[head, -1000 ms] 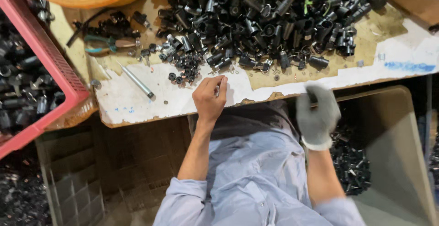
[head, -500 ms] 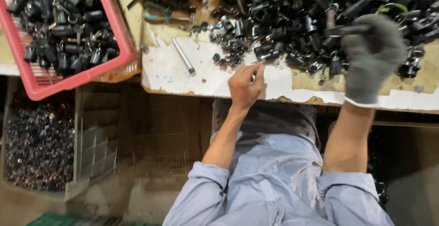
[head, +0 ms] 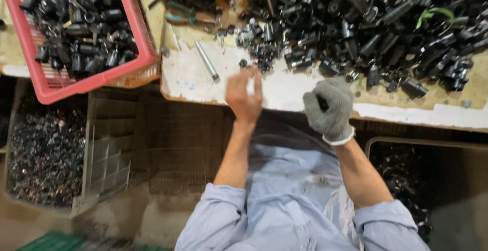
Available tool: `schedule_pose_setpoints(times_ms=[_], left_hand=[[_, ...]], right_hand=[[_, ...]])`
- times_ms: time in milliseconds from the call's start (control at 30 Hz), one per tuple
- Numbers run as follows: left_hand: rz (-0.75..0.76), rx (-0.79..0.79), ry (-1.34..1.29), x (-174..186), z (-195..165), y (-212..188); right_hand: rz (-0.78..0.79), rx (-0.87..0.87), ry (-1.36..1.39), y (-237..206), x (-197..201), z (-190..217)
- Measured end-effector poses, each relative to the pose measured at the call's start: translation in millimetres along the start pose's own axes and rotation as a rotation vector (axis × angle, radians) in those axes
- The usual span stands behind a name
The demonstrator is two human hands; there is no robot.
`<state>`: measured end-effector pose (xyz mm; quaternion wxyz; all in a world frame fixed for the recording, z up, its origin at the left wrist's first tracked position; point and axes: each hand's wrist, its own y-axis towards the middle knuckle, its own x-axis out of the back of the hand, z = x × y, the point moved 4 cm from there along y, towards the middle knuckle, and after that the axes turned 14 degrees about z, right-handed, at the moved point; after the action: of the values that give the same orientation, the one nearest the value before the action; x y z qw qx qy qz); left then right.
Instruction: The person picks small black plastic components one at a time from a pile on the workbench, turns and looks over each part, occasionally uses a small metal punch-like tool on a part, and places sorted parts into a bin beside the bench. The person repeats this pick-inspect-place cycle throughout the episode.
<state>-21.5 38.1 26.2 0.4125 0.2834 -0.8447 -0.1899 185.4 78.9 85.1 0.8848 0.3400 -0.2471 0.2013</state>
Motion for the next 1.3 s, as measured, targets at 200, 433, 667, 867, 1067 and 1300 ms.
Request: schedule_pose_setpoints(times_ms=[200,433,667,867,1067,1300], left_hand=[[0.292,0.156,0.113,3,21,8],[0.265,0.217,0.12,-12,30,4],[0.091,0.234,0.021,-11,35,-1],[0.049,0.265,-0.133,3,33,-1],[-0.096,0.163,-0.123,18,24,-1],[-0.051,0.395,-0.341,6,43,-9]], right_hand=[[0.044,-0.374,0.218,-11,-35,-56],[-0.076,-0.292,0.134,-13,-37,-61],[-0.168,-0.054,0.369,-1,-19,-17],[-0.067,0.045,0.634,7,-1,22],[0.027,0.096,0.692,10,4,28],[-0.009,-0.078,0.562,-2,-31,-27]])
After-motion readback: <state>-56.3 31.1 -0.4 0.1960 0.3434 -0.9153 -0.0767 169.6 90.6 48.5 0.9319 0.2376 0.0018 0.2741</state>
